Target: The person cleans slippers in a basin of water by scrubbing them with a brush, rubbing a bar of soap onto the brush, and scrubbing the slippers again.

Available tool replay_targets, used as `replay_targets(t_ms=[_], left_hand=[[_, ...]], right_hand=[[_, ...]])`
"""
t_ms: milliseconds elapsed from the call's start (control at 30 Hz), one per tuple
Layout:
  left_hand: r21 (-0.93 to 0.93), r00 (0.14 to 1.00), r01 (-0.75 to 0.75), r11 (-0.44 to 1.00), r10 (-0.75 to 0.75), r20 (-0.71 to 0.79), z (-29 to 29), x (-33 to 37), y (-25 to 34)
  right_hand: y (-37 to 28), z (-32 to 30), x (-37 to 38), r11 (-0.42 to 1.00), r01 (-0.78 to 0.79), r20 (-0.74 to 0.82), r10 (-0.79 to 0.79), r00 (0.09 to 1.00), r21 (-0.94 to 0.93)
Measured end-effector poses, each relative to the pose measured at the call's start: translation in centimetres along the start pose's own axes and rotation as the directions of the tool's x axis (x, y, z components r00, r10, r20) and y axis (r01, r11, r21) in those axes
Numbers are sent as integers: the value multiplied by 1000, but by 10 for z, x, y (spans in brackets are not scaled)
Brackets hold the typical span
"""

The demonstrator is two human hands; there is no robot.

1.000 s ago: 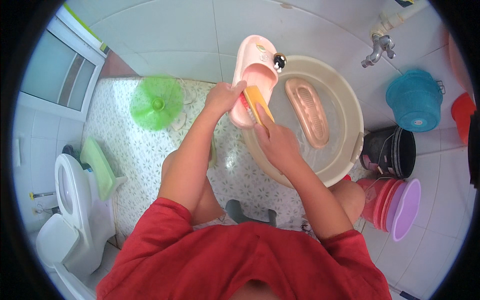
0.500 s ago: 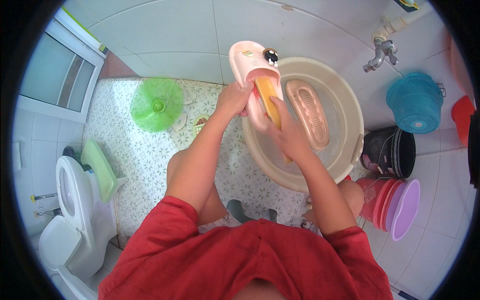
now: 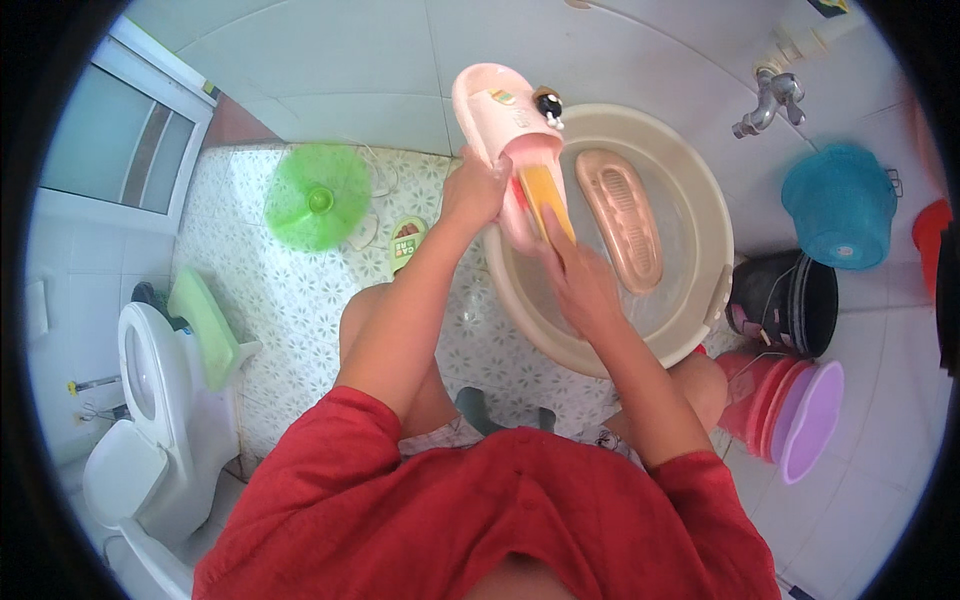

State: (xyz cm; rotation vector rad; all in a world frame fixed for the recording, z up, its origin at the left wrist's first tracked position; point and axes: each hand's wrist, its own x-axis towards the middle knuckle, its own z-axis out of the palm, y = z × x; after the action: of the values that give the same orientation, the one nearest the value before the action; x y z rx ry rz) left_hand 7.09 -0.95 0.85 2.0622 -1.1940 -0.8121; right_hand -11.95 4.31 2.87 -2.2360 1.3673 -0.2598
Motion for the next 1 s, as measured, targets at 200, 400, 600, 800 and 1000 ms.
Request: replay_targets(t_ms=[200,400,600,800,1000], left_hand=[[20,998,63,998,-63,11,-1,10,-7],[86,999,42,995,-43,8,-8,0,6],[31,998,28,999,-26,-59,8,4,-2],[-40,997,-26,999,23,-71,8,23,-32],[-38,988,-53,998,47,-146,24,22,-21]], right_hand=[[-13,5,19,991,51,-44,-46,998,120],[12,7,-29,981,54,3,-56,998,187],[-16,11,18,991,-15,-104,29,994,135],[-3,12,-33,998,-30,58,33,998,-51],[-12,2,5,991,-85,-49,80,996,-105]])
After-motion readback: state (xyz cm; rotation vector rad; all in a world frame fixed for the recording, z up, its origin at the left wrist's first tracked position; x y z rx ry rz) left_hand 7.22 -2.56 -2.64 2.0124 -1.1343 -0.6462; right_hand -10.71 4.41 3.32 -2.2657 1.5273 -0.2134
